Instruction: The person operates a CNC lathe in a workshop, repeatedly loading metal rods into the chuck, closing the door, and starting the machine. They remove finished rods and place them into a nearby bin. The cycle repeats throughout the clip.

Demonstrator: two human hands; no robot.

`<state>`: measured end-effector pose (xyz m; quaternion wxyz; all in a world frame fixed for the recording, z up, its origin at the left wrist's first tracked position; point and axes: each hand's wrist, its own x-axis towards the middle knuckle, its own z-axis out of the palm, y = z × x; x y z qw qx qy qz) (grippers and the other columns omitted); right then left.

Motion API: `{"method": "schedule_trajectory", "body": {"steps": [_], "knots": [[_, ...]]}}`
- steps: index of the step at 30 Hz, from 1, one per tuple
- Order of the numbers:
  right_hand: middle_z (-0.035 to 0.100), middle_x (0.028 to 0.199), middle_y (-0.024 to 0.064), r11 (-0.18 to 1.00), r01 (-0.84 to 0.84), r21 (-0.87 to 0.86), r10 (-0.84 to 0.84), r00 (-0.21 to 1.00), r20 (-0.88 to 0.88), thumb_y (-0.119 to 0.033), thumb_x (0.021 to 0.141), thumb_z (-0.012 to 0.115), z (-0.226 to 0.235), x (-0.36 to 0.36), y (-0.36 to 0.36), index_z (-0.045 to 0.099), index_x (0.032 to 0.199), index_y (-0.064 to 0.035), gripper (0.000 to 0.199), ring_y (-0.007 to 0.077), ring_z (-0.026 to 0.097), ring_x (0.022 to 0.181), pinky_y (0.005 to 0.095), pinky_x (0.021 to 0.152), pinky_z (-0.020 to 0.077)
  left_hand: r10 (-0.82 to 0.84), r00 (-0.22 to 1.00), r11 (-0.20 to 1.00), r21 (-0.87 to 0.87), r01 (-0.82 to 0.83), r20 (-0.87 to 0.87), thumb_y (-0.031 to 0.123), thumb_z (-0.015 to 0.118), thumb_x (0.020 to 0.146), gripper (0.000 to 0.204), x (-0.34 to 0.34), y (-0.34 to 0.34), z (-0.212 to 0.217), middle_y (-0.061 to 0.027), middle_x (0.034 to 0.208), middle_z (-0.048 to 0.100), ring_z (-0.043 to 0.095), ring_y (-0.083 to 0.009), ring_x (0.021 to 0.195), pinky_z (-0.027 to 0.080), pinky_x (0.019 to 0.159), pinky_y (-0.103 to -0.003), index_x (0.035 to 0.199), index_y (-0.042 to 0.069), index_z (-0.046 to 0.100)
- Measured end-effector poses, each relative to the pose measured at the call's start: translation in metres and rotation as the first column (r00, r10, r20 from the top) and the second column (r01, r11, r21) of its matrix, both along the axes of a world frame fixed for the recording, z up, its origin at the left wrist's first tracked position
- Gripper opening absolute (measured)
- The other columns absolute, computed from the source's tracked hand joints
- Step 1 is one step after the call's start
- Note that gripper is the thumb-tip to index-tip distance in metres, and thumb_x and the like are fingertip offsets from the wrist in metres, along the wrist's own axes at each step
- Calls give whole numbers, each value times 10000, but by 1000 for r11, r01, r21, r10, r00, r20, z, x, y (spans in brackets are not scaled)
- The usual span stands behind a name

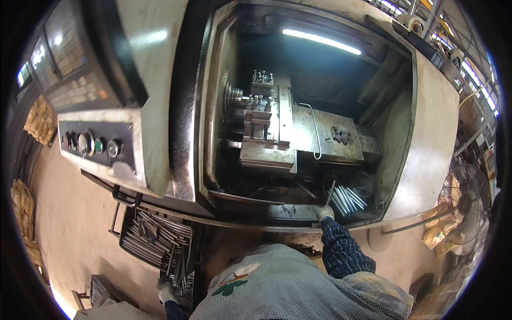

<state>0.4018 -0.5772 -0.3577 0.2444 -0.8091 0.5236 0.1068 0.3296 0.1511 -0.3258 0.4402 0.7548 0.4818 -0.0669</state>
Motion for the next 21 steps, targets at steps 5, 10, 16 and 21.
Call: {"method": "schedule_trajectory", "body": {"steps": [5,10,16,21], "knots": [[679,1219,272,966,259,17,-258,965,-49,-422,829,704,-2,23,-10,733,1131,-1,519,406,643,1183,474,1003,515,-117,993,993,-5,117,-9,69,437,800,429,24,-56,49,-97,868,718,692,-229,634,610,532,-351,1092,103,749],[720,1214,183,999,-10,51,28,924,-382,-204,925,664,-29,39,-36,754,1153,-29,300,337,723,1067,485,815,618,-283,957,952,-97,289,72,53,417,778,495,67,-115,91,-94,904,710,693,-203,644,619,554,-332,1174,38,714],[705,1180,244,943,291,162,-266,950,-163,-364,951,594,-111,23,-53,713,1147,9,438,380,669,1145,461,939,544,-597,771,773,-99,627,221,-5,446,747,517,123,-174,127,-87,993,710,696,-167,786,617,671,-321,1200,3,696],[685,1123,305,910,322,262,-378,903,203,-350,953,621,0,34,3,663,1153,55,454,469,647,1081,482,915,509,-667,706,684,-182,707,236,40,652,874,385,158,-256,208,-82,1080,754,699,-144,927,555,832,-270,1256,21,695]]}}
